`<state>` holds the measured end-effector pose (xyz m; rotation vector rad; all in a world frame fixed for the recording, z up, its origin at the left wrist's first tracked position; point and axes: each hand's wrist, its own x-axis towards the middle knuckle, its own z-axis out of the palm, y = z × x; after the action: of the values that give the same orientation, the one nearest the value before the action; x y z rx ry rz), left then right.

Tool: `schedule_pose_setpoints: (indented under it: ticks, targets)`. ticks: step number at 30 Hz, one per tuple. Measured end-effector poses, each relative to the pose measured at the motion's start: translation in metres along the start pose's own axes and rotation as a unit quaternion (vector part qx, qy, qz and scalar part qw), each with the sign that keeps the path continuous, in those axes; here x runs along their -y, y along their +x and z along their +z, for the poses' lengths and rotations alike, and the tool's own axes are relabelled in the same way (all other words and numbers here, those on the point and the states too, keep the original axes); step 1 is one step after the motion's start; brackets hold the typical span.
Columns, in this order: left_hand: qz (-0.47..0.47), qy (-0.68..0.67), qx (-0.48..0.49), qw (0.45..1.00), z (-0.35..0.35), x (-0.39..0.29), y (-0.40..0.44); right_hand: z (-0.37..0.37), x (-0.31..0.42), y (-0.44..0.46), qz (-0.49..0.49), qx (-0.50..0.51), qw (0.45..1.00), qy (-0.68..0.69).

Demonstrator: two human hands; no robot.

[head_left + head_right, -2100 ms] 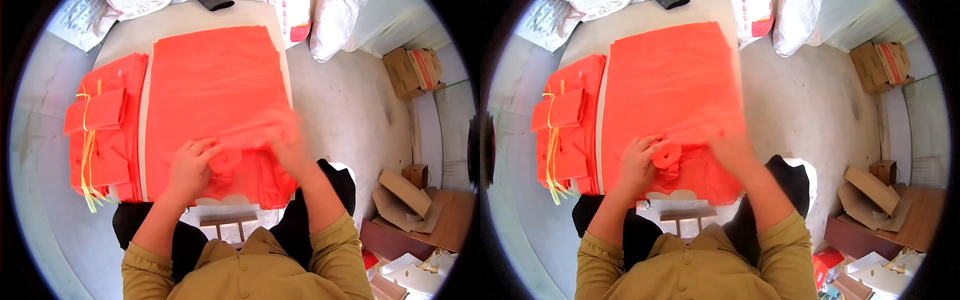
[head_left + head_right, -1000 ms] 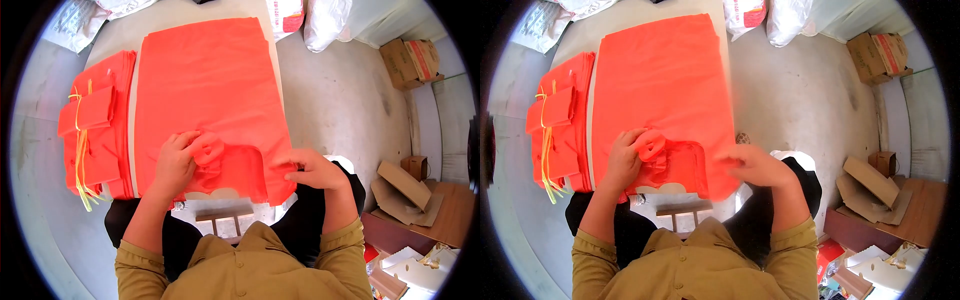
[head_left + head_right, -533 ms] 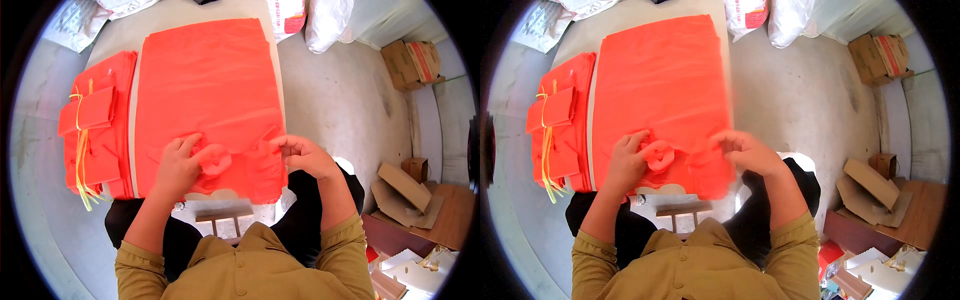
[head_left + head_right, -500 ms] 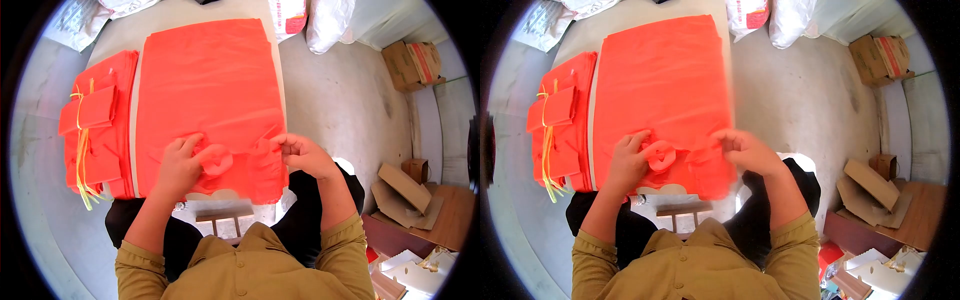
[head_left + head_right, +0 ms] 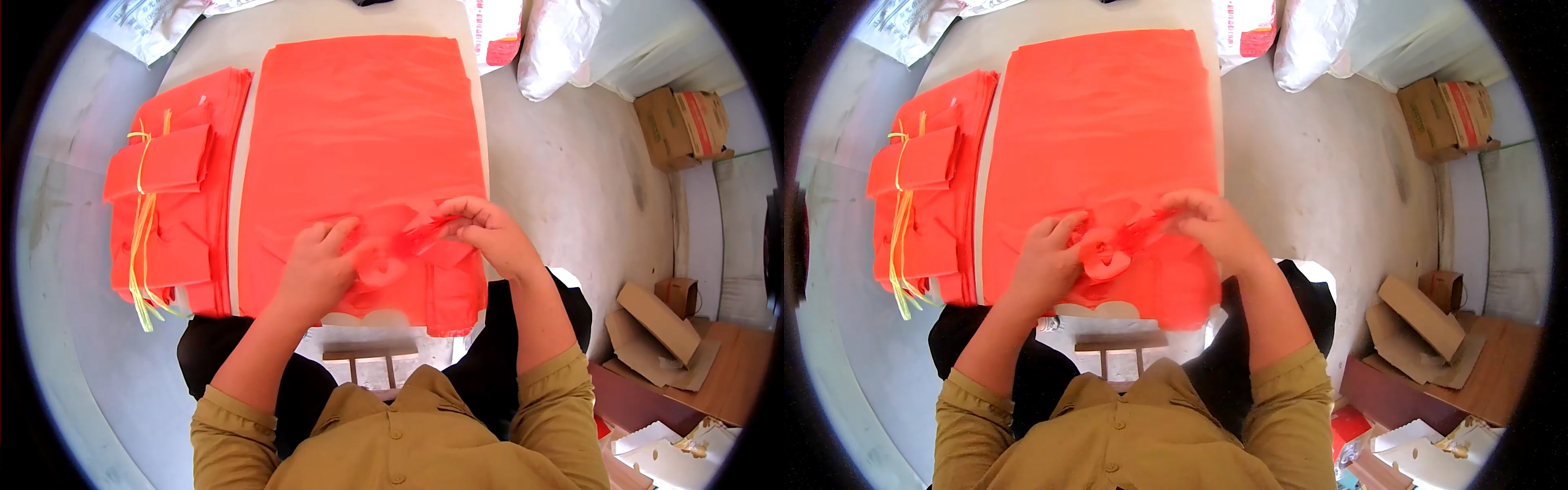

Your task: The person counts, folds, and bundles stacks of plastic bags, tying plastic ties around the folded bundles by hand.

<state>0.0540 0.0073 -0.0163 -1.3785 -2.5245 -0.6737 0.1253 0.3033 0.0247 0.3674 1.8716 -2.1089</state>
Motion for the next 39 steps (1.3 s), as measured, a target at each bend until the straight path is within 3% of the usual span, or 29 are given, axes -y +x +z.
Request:
schedule_pose_setpoints:
  ticks: [5, 8, 11, 14, 20, 26, 29, 32, 39]
  targets:
    - [0.002, -0.010, 0.015, 1.000, -0.002, 0.003, -0.003, 0.013, 0.000, 0.008, 0.026, -0.031, 0.998, -0.048]
    - [-0.001, -0.009, 0.016, 1.000, -0.002, 0.002, -0.004, 0.024, 0.008, 0.007, 0.021, -0.045, 0.982, -0.184]
    - [-0.010, -0.017, 0.022, 1.000, -0.002, 0.000, -0.002, 0.029, 0.005, 0.009, -0.114, -0.021, 0.921, -0.372]
    - [-0.013, -0.021, 0.031, 0.999, -0.008, -0.004, 0.001, 0.037, 0.012, 0.008, -0.111, -0.046, 0.883, -0.454]
    - [-0.015, 0.014, 0.056, 0.998, -0.008, -0.006, 0.000, 0.035, 0.007, 0.016, -0.171, -0.070, 0.906, -0.381]
    - [-0.009, 0.038, 0.101, 0.994, -0.012, -0.007, -0.002, 0.034, 0.023, 0.020, -0.288, -0.025, 0.788, -0.544]
    - [-0.007, 0.042, 0.098, 0.994, -0.011, -0.006, -0.004, 0.029, 0.017, 0.023, -0.240, 0.023, 0.855, -0.460]
    - [-0.009, 0.035, 0.098, 0.995, -0.011, -0.006, -0.003, 0.032, 0.029, 0.020, -0.171, 0.091, 0.870, -0.454]
    - [-0.007, 0.030, 0.090, 0.995, -0.009, -0.006, -0.005, 0.030, 0.023, 0.023, -0.184, 0.099, 0.889, -0.408]
